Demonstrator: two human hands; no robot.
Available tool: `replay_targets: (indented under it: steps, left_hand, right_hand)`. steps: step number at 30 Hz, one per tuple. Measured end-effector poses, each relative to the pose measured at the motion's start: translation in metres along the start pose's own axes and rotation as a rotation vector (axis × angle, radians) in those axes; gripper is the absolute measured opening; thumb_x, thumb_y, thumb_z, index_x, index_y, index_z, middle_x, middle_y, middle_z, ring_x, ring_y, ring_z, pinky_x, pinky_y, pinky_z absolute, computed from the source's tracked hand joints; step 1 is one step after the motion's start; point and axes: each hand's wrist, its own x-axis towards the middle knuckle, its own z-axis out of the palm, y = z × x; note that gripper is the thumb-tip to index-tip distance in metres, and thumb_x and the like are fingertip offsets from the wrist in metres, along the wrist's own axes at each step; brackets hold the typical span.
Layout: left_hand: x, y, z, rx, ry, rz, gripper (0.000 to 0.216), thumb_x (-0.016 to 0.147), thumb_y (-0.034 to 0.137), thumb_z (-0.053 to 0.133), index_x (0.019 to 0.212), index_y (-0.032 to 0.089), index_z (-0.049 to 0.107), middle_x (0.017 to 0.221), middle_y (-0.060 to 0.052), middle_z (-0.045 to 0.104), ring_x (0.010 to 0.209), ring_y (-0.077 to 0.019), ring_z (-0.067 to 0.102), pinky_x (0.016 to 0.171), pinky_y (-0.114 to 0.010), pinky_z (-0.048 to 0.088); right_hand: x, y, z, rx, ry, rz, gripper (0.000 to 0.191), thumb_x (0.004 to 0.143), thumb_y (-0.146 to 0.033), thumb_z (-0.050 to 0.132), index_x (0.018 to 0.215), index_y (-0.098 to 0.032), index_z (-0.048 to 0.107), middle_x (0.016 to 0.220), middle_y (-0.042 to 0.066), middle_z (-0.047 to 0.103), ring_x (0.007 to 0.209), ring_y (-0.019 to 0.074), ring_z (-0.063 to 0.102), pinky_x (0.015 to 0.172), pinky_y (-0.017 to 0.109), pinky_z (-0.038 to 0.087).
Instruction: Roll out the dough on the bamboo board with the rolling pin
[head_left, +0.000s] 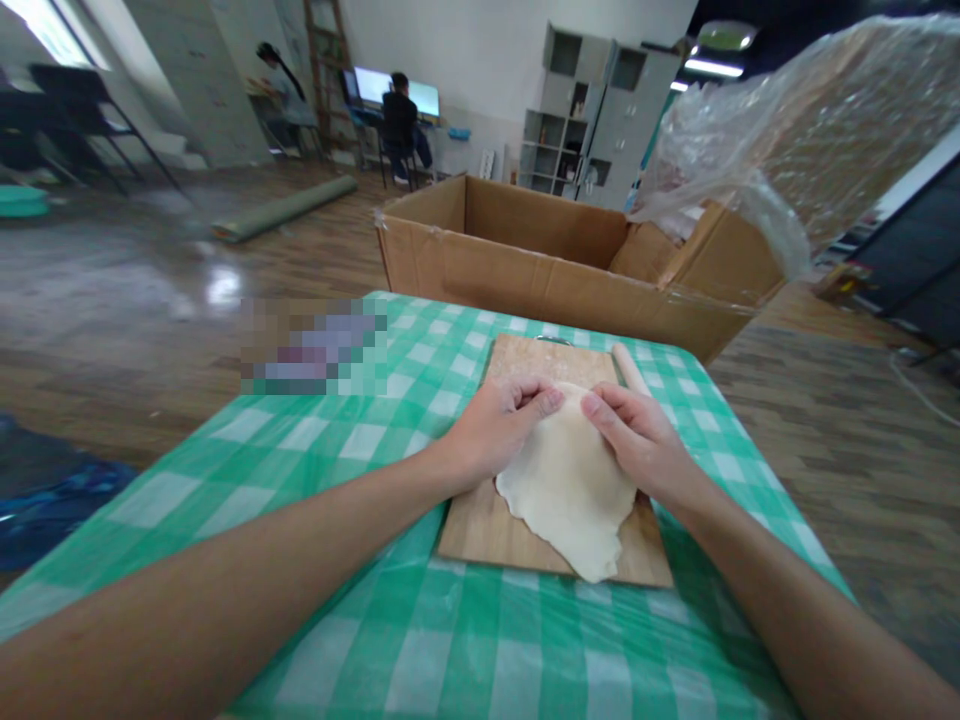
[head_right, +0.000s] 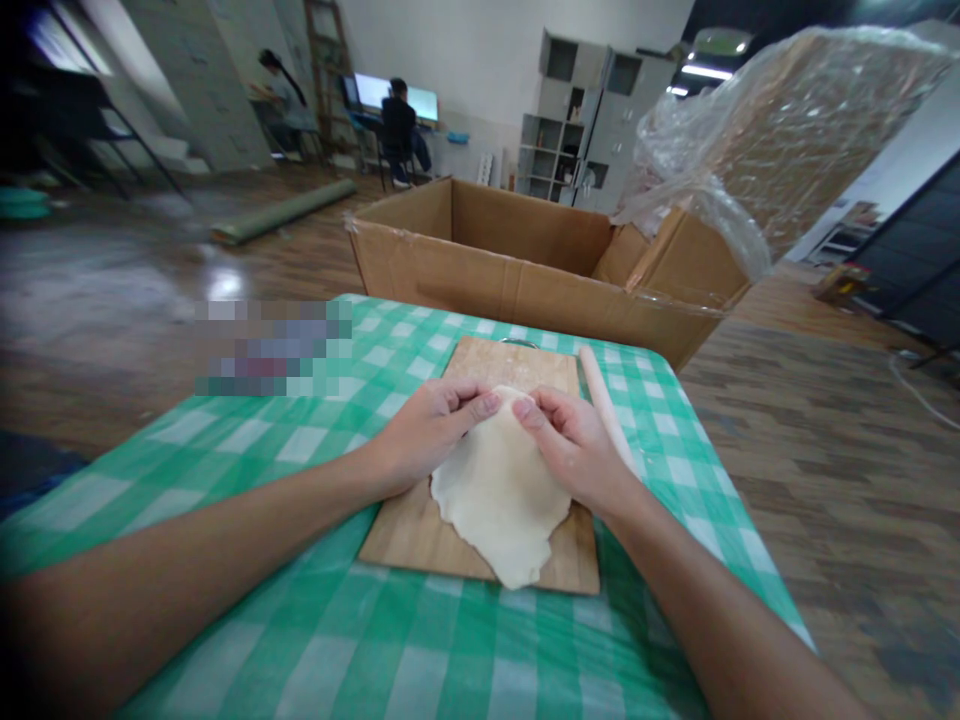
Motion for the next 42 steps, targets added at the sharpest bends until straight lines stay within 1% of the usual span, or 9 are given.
replay_targets:
  steps: [3,7,11,18,23,28,32,36,42]
  left_hand:
    - [0.0,0.0,-0.001,0.001,0.002,0.008,0.029,0.096,0.043,0.065,0.096,0.017,0.079,0.097,-0.006,0.078,0.085,-0.0174,0.068,0.068,-0.024,0.049]
    - [0.0,-0.002,-0.002,-0.032,-0.042,-0.035,0.026,0.092,0.04,0.071,0.094,0.016,0.081,0.091,-0.006,0.078,0.078,-0.0167,0.067,0.063,-0.024,0.048]
    - [0.001,-0.005,-0.003,-0.038,0.015,-0.075,0.025,0.088,0.041,0.075,0.091,0.017,0.082,0.085,-0.006,0.078,0.072,-0.0162,0.066,0.058,-0.023,0.045]
    - [0.001,-0.007,-0.002,-0.107,-0.013,-0.041,0.024,0.087,0.04,0.076,0.093,0.018,0.082,0.095,-0.007,0.08,0.082,-0.0187,0.07,0.07,-0.027,0.053]
    - [0.001,-0.006,-0.002,0.039,0.034,-0.002,0.02,0.089,0.036,0.073,0.089,0.019,0.082,0.089,-0.005,0.079,0.078,-0.0168,0.068,0.064,-0.024,0.048]
    - [0.003,-0.006,-0.003,0.036,0.058,0.01,0.02,0.089,0.036,0.072,0.088,0.018,0.082,0.09,-0.005,0.079,0.078,-0.0165,0.067,0.065,-0.025,0.048]
    - [0.003,-0.007,-0.002,-0.03,0.007,0.005,0.024,0.088,0.04,0.074,0.096,0.017,0.081,0.094,-0.006,0.079,0.082,-0.0174,0.069,0.069,-0.026,0.05]
    - [0.002,-0.006,0.0,0.04,0.029,0.046,0.023,0.09,0.039,0.072,0.092,0.018,0.081,0.092,-0.005,0.079,0.083,-0.0173,0.068,0.071,-0.026,0.049]
    - [0.003,-0.005,-0.002,0.097,0.081,0.057,0.024,0.092,0.037,0.069,0.083,0.018,0.079,0.081,-0.002,0.075,0.074,-0.0144,0.063,0.064,-0.024,0.045]
  right_hand:
    - [-0.001,0.001,0.001,-0.021,-0.04,-0.014,0.044,0.099,-0.059,0.06,0.075,-0.022,0.054,0.066,-0.004,0.046,0.058,0.0125,0.041,0.049,0.028,0.027]
    - [-0.002,0.002,0.002,-0.053,0.03,-0.04,0.045,0.1,-0.055,0.061,0.071,-0.022,0.053,0.064,-0.005,0.042,0.057,0.0113,0.037,0.049,0.028,0.025]
    - [-0.003,0.004,0.003,-0.025,0.099,-0.018,0.045,0.099,-0.057,0.062,0.071,-0.022,0.053,0.064,-0.004,0.043,0.057,0.0115,0.036,0.048,0.027,0.026]
    - [-0.003,0.008,0.001,0.026,-0.051,0.037,0.041,0.095,-0.06,0.065,0.084,-0.02,0.064,0.069,-0.002,0.053,0.059,0.0129,0.044,0.047,0.026,0.03]
    - [-0.003,0.007,0.0,0.008,-0.017,0.027,0.043,0.095,-0.059,0.066,0.075,-0.021,0.061,0.065,-0.003,0.051,0.056,0.0117,0.042,0.046,0.026,0.028]
    - [-0.004,0.007,0.001,-0.012,0.041,0.017,0.043,0.095,-0.057,0.066,0.074,-0.02,0.062,0.062,-0.004,0.048,0.053,0.0105,0.037,0.045,0.027,0.025]
    - [-0.003,0.007,0.0,-0.104,0.047,-0.03,0.044,0.097,-0.059,0.063,0.074,-0.021,0.061,0.063,-0.003,0.05,0.055,0.0116,0.04,0.047,0.028,0.027]
    - [-0.003,0.007,0.0,-0.217,0.041,-0.075,0.047,0.098,-0.058,0.06,0.069,-0.021,0.057,0.06,-0.003,0.048,0.056,0.0122,0.04,0.049,0.028,0.026]
    - [-0.002,0.011,-0.001,-0.125,0.018,-0.003,0.051,0.102,-0.06,0.052,0.068,-0.022,0.055,0.061,-0.003,0.045,0.057,0.0129,0.039,0.05,0.029,0.026]
